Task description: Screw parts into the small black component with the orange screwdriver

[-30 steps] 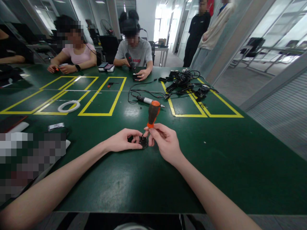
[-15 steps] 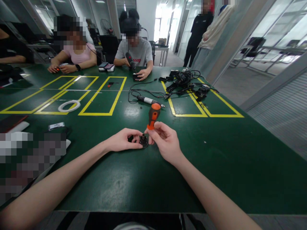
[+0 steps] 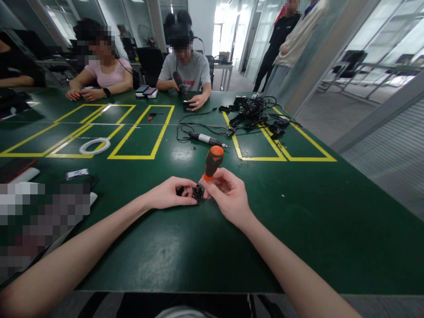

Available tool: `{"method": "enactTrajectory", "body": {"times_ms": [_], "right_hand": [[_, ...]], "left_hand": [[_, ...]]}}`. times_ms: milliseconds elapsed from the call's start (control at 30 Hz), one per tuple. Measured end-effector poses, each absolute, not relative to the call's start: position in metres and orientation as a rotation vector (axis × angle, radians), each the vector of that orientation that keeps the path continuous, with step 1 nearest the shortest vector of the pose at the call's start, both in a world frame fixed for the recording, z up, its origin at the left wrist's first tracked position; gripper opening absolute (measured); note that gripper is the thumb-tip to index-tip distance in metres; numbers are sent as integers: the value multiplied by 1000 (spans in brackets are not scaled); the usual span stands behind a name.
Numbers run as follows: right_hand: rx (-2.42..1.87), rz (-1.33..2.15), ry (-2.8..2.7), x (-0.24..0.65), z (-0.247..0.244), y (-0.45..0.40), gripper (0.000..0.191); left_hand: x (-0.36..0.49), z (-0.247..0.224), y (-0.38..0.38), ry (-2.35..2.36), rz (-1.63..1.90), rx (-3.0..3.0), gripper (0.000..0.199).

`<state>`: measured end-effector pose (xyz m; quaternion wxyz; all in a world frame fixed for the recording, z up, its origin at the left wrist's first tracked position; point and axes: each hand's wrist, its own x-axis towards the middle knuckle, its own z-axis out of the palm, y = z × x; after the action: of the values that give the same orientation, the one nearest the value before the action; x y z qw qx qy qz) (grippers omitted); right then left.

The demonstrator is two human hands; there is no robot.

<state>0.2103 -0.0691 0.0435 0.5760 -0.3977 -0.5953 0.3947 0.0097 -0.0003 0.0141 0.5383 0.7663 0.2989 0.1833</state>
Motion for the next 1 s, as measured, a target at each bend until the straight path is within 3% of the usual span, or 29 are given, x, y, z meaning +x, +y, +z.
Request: {"method": "enactTrajectory", "body": {"times_ms": [433, 1000], "right_hand": [[-883, 982, -1356, 211, 37, -66, 33], [-919, 954, -1375, 212, 38, -66, 31]], "left_hand": [[10, 18, -1, 714, 418, 1854, 35], [9, 11, 0, 711, 456, 1831, 45]]}}
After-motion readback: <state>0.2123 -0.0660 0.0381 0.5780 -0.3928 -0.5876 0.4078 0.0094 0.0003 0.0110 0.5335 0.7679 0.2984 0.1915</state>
